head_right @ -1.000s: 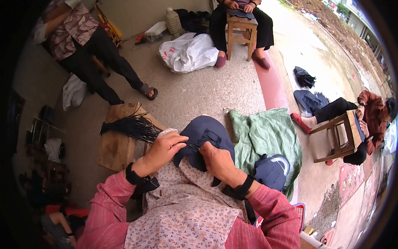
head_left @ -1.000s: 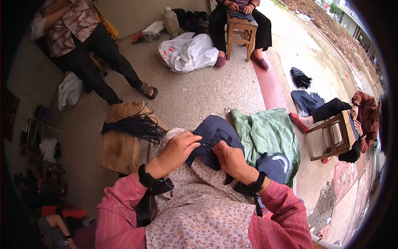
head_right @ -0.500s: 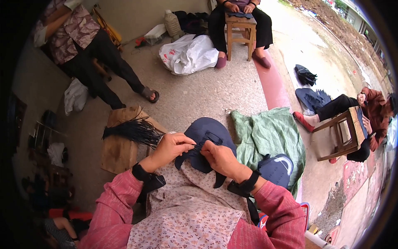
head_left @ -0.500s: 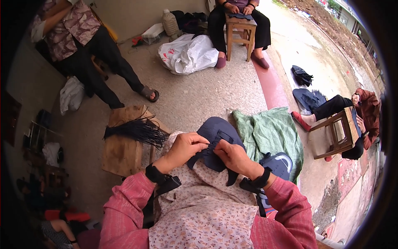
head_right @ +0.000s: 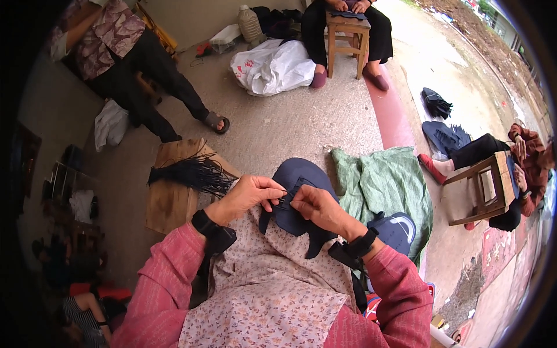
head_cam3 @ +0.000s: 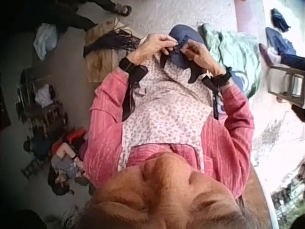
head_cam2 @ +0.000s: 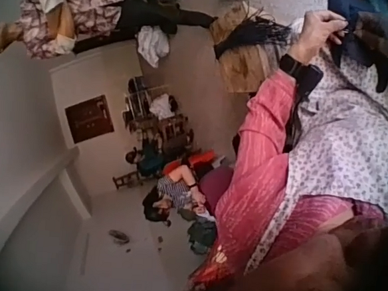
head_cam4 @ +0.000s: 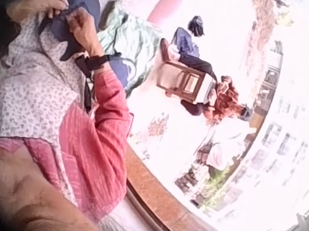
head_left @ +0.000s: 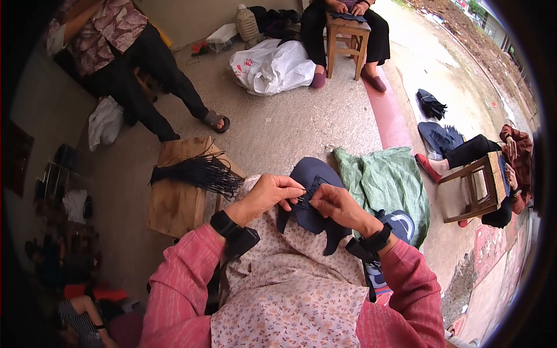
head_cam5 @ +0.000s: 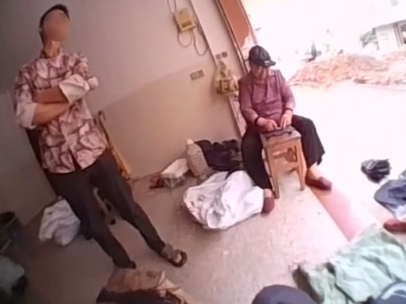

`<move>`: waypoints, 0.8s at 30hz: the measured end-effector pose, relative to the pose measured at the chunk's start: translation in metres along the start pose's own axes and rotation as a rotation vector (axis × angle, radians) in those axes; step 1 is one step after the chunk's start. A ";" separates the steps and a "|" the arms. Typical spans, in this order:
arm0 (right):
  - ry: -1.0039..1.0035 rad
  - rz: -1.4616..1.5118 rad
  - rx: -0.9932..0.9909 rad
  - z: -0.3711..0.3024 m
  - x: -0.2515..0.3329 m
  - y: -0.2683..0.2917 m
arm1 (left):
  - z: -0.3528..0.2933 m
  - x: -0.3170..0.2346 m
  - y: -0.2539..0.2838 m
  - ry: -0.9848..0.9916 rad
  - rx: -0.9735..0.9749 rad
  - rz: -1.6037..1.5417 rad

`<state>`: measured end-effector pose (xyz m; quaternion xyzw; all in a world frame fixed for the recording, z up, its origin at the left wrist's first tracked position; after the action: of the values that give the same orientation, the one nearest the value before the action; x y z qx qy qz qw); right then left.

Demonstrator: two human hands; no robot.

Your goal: The recorder is assembling shoe uppers by inserting and adjusting components and using a rubber band to secure them.

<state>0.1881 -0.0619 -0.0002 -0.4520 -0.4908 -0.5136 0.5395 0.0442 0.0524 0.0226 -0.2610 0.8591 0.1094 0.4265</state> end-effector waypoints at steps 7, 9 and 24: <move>-0.042 0.039 -0.017 -0.002 -0.005 -0.002 | 0.005 0.002 -0.003 -0.172 0.005 0.196; -0.025 0.069 -0.021 0.002 -0.011 -0.001 | 0.002 -0.005 -0.006 -0.201 -0.041 0.273; 0.073 0.127 0.004 0.004 -0.013 0.002 | -0.010 -0.021 -0.012 -0.515 -0.152 0.555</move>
<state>0.1899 -0.0562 -0.0131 -0.4620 -0.4420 -0.4936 0.5895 0.0540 0.0456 0.0457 -0.0133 0.7511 0.3462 0.5620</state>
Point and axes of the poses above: each hand's wrist, its own z-axis towards the middle knuckle, its own y-axis out of the back of the hand, x = y × z, the point moved 5 cm from there along z, towards the middle knuckle, and after that the axes turned 13 degrees about y, right-handed, at the moved point
